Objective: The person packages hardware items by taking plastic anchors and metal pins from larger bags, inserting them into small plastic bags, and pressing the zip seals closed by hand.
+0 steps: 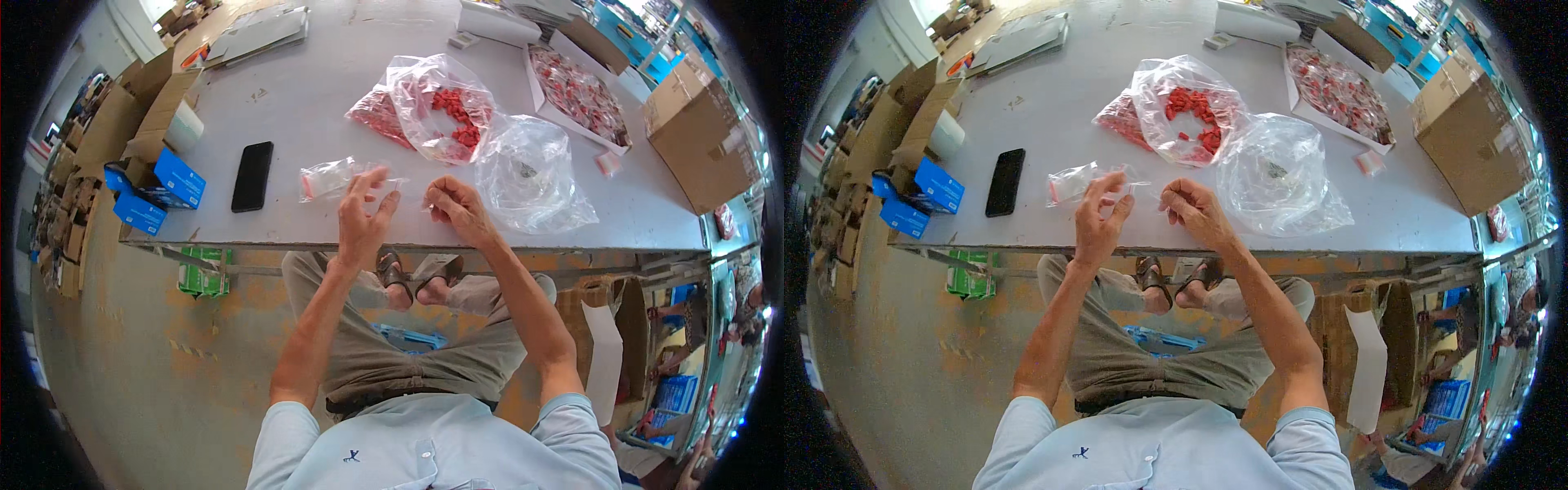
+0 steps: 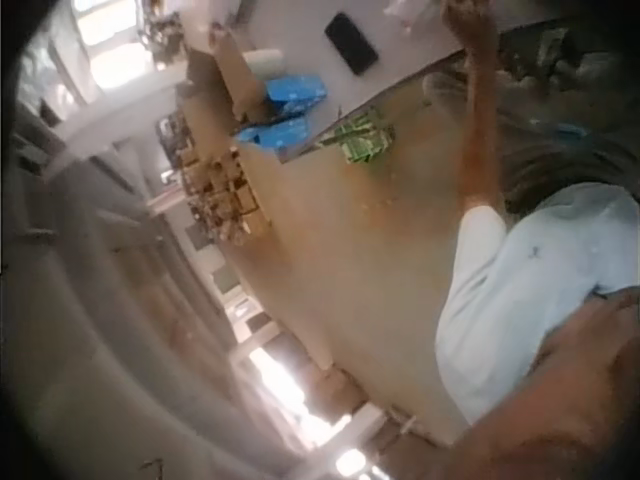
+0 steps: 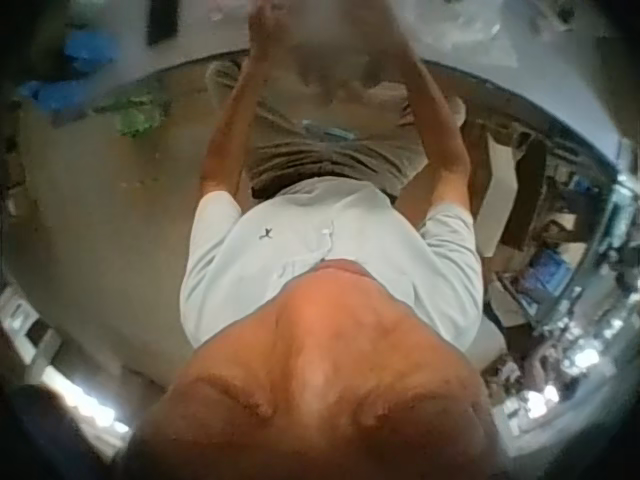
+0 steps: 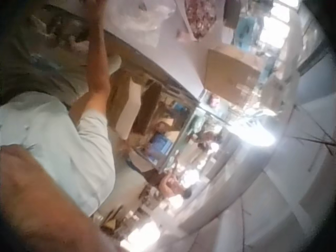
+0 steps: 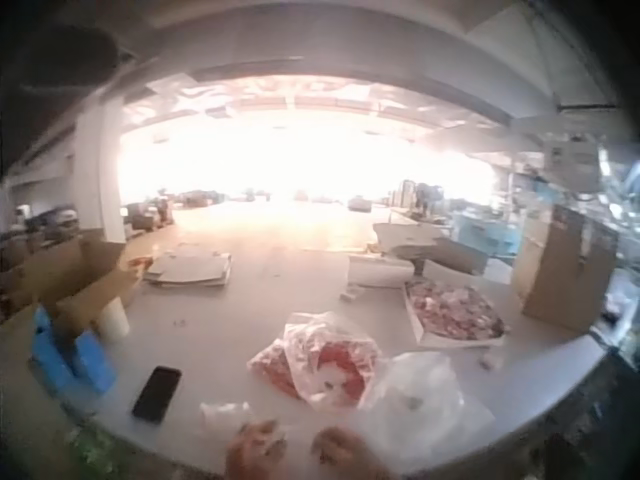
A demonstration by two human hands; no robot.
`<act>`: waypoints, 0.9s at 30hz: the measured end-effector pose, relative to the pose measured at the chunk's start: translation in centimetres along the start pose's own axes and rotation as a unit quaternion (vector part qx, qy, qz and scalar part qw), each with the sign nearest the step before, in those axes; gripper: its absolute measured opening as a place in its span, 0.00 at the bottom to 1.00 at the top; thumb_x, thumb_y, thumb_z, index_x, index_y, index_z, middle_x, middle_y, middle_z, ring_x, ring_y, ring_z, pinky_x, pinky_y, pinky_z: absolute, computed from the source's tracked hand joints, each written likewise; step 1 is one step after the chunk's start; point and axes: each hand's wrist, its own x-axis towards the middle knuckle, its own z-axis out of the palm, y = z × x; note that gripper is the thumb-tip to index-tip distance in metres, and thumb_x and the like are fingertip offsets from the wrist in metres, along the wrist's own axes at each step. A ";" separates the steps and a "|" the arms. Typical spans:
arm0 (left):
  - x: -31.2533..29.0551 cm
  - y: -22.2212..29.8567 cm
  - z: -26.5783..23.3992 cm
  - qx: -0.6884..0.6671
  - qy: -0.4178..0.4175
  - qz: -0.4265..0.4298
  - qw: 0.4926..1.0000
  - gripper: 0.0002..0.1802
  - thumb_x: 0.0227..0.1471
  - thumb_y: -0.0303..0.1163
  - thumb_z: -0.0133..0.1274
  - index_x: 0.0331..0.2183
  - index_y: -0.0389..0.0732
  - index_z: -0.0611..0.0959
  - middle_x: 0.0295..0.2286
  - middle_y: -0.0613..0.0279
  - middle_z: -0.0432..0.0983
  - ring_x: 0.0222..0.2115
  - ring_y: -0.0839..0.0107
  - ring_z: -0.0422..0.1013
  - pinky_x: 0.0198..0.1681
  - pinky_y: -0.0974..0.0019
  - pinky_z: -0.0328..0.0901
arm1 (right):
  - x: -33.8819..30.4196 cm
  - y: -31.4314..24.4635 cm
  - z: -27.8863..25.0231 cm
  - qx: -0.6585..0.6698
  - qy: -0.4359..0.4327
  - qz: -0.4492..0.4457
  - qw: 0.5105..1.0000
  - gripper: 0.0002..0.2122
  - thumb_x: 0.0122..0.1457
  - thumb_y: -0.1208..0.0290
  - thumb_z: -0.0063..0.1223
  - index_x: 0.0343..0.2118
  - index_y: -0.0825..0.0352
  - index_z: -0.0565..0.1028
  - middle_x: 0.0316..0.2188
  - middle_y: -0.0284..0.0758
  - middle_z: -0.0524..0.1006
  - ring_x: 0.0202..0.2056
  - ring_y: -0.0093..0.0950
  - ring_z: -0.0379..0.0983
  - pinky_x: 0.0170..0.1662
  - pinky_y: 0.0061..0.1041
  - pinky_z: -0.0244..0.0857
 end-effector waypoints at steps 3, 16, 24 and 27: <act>-1.0 -2.0 1.7 -0.093 -0.101 -0.104 0.985 0.10 0.58 0.27 0.62 0.42 0.36 0.86 0.33 0.63 0.82 0.35 0.77 0.77 0.40 0.70 0.71 | -1.3 0.3 -0.5 0.010 0.026 0.020 0.999 0.08 0.70 0.68 0.51 0.39 0.68 0.77 0.27 0.29 0.77 0.25 0.16 0.69 0.28 0.18 0.63; -1.1 0.1 5.4 -0.051 -0.027 -0.126 0.990 0.05 0.52 0.27 0.65 0.30 0.35 0.87 0.23 0.64 0.82 0.24 0.80 0.74 0.30 0.72 0.68 | -1.9 3.6 -1.4 -0.008 0.282 -0.122 0.952 0.09 0.65 0.68 0.60 0.34 0.69 0.77 0.24 0.25 0.74 0.24 0.12 0.65 0.26 0.17 0.58; -1.6 -1.9 5.8 -0.085 -0.031 -0.067 0.994 0.04 0.51 0.25 0.65 0.28 0.36 0.86 0.23 0.62 0.83 0.24 0.77 0.78 0.31 0.71 0.72 | -1.3 2.8 -0.2 -0.191 0.114 -0.147 0.964 0.14 0.63 0.60 0.66 0.37 0.69 0.82 0.26 0.31 0.82 0.27 0.15 0.74 0.30 0.18 0.70; -1.7 -2.3 5.6 -0.083 -0.037 -0.078 0.993 0.03 0.54 0.26 0.64 0.31 0.37 0.87 0.25 0.64 0.84 0.27 0.78 0.78 0.34 0.72 0.72 | -0.1 2.8 -0.2 -0.227 0.089 -0.177 0.954 0.09 0.65 0.67 0.62 0.38 0.69 0.81 0.28 0.27 0.80 0.29 0.14 0.72 0.33 0.16 0.68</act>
